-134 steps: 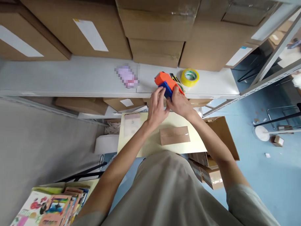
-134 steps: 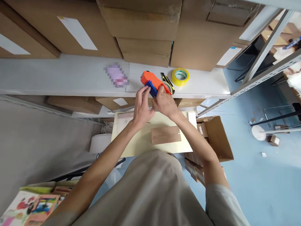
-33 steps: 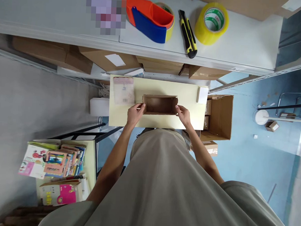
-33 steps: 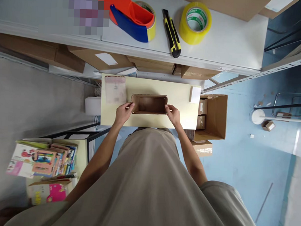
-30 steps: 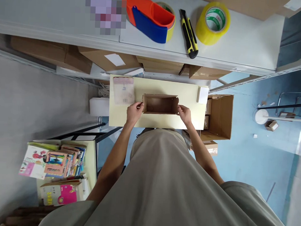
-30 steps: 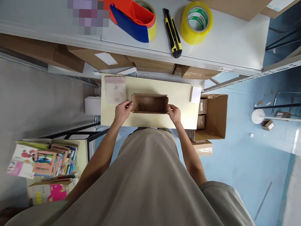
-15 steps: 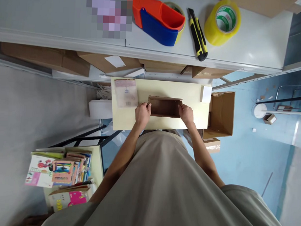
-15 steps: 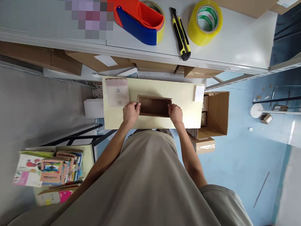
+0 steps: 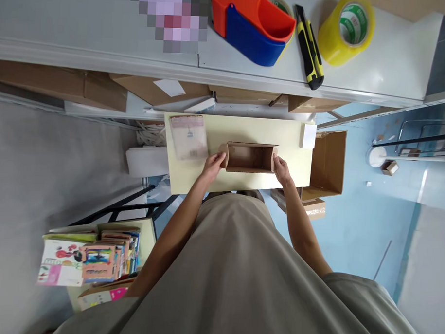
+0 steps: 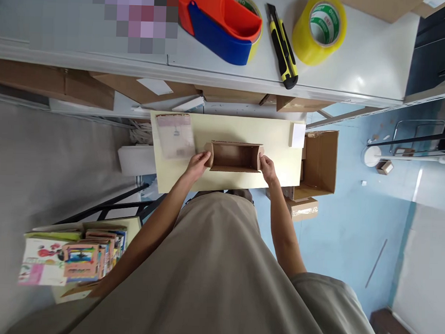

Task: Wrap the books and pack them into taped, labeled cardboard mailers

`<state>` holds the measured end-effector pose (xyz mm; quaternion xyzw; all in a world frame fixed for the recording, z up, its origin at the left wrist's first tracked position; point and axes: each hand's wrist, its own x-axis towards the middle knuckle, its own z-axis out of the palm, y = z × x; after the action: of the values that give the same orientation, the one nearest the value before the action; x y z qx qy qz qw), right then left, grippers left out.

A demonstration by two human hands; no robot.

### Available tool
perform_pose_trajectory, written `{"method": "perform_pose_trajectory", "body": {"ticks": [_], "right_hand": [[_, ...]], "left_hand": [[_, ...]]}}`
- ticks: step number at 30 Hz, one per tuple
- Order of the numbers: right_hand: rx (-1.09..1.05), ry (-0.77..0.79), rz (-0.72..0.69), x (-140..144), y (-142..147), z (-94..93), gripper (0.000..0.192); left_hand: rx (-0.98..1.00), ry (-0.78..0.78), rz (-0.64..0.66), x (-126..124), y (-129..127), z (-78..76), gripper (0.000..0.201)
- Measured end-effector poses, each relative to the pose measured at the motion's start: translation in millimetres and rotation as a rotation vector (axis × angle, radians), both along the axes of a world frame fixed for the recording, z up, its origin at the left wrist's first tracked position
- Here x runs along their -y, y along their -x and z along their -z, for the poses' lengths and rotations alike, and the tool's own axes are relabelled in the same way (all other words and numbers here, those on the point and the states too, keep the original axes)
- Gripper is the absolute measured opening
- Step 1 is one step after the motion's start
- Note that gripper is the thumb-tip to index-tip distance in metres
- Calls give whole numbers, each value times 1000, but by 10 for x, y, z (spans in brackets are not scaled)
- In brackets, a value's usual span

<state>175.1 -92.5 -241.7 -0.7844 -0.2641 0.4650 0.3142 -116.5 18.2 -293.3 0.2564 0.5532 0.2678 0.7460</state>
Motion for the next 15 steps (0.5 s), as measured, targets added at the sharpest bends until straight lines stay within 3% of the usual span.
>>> {"method": "perform_pose_trajectory", "body": {"ticks": [3,6,8,10,12,14,15], "right_hand": [[176,45,28,-17,-27,-153,61],[598,-5,105,-86,58,-528,53],[764,-186,137,-176,336,-802,55],[630,-397,53,-309,838,-967,54],[376,-468,-105,-498,1506,-928,48],[177,-422,-283,-754,2205,-663,50],[126,-347,-345,-904,2514,-464,52]], "left_hand": [[-32,-20,-17,46,10,-23,60],[-88,-141,56,25,211,-95,59],[-122,-231,87,-63,469,-98,58],[-257,-337,37,-222,806,-17,54],[-515,-442,-55,-421,1159,155,49],[-716,-497,-68,-607,1439,378,44],[-736,-524,-14,-678,1529,492,43]]}}
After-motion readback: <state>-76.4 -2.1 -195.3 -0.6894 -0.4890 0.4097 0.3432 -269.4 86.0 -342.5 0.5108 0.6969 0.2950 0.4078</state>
